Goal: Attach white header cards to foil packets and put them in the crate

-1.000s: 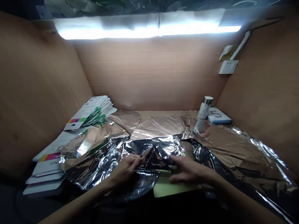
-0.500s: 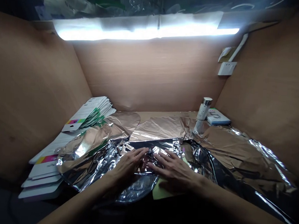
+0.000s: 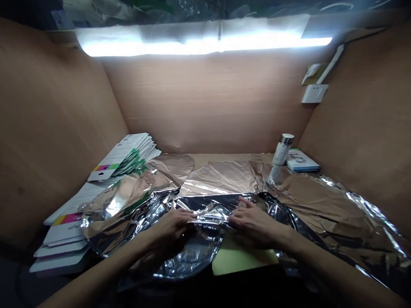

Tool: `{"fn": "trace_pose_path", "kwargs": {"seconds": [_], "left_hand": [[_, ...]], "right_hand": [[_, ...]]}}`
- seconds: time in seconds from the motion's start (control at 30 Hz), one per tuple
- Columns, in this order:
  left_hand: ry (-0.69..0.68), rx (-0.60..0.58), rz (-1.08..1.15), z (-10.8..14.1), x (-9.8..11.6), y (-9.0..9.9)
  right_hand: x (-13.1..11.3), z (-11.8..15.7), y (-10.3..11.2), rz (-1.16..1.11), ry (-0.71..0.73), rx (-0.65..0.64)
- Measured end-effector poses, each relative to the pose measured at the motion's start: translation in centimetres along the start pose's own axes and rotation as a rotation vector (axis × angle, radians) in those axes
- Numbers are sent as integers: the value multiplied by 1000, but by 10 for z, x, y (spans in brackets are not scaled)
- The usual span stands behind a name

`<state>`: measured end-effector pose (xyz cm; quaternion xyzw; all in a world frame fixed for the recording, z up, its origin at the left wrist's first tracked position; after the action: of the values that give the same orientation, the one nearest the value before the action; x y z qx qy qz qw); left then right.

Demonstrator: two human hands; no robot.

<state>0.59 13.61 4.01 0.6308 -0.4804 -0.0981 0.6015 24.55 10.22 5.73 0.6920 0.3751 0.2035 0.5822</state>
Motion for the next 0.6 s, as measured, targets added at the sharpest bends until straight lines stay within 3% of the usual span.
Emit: {"fn": "trace_pose_path", "kwargs": {"seconds": [0.13, 0.27, 0.4, 0.53, 0.6], "left_hand": [[263, -72, 112, -20, -31, 12], [374, -122, 16, -48, -58, 14], [424, -118, -142, -67, -65, 10], [321, -33, -184, -93, -47, 7], [284, -74, -117, -110, -39, 0]], "right_hand": [[56, -8, 8, -345, -285, -50], [93, -26, -3, -303, -495, -27], [93, -32, -15, -168, -596, 113], [79, -25, -16, -103, -577, 260], [77, -22, -16, -109, -561, 292]]}}
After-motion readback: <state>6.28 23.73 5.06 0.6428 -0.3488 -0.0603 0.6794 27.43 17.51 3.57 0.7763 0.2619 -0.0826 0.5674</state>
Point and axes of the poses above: each hand's wrist, its own z-axis away from the middle knuckle, its own y-axis out of the back of the hand, x = y × z, the point moved 7 cm from there along -z, towards the middle knuckle, and after that the axes turned 9 degrees about x, right-handed, at the moved point
